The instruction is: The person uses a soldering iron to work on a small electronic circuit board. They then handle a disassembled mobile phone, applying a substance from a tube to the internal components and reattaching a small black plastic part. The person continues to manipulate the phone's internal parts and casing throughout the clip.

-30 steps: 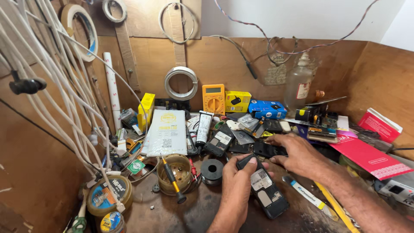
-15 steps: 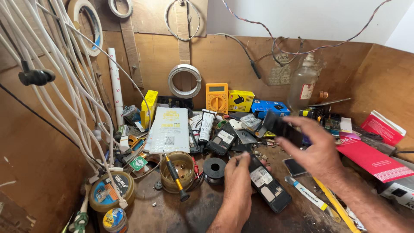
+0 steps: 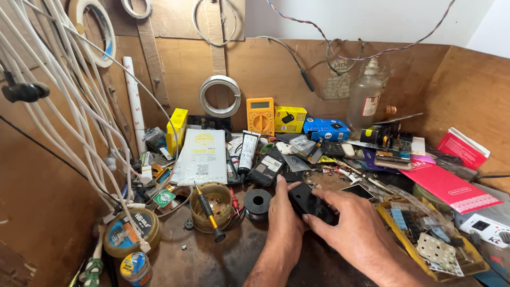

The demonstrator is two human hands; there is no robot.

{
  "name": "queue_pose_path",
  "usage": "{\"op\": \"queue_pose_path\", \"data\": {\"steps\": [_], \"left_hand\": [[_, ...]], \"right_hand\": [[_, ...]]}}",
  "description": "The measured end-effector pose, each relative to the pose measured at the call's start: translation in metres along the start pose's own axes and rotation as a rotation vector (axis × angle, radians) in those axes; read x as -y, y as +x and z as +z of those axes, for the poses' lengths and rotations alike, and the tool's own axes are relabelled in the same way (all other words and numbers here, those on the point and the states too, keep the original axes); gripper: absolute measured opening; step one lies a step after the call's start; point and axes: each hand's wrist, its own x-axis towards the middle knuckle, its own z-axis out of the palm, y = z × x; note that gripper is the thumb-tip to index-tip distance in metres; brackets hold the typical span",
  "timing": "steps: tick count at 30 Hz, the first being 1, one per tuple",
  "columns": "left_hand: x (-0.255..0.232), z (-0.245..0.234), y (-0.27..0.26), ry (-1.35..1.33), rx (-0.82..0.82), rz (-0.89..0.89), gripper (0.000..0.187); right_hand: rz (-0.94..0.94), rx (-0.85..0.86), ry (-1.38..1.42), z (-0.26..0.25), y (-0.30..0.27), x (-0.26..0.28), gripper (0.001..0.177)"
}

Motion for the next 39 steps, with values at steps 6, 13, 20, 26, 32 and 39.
{"op": "queue_pose_path", "data": {"steps": [6,13,20,26,32,39], "left_hand": [[0.004,0.000,-0.004,0.033,0.054,0.068,0.037],[0.003,0.002,-0.006,0.008,0.133,0.181,0.032],[-0.016,0.012,-0.022,-0.079,0.187,0.186,0.036],[-0.020,0.016,-0.029,-0.085,0.209,0.203,0.034],[-0.023,0.013,-0.028,-0.049,0.180,0.266,0.026],[-0.025,0.015,-0.033,-0.076,0.189,0.258,0.024]], "right_hand": [[-0.192,-0.049,-0.080,0.005,-0.005,-0.010,0.047],[0.120,0.005,0.214,0.008,-0.012,-0.026,0.048],[0.349,0.128,0.565,0.008,-0.015,-0.056,0.028],[0.406,0.117,0.642,0.009,-0.013,-0.061,0.028],[0.306,0.219,0.723,0.013,-0.017,-0.069,0.028],[0.283,0.289,0.664,0.019,-0.016,-0.078,0.024]]}}
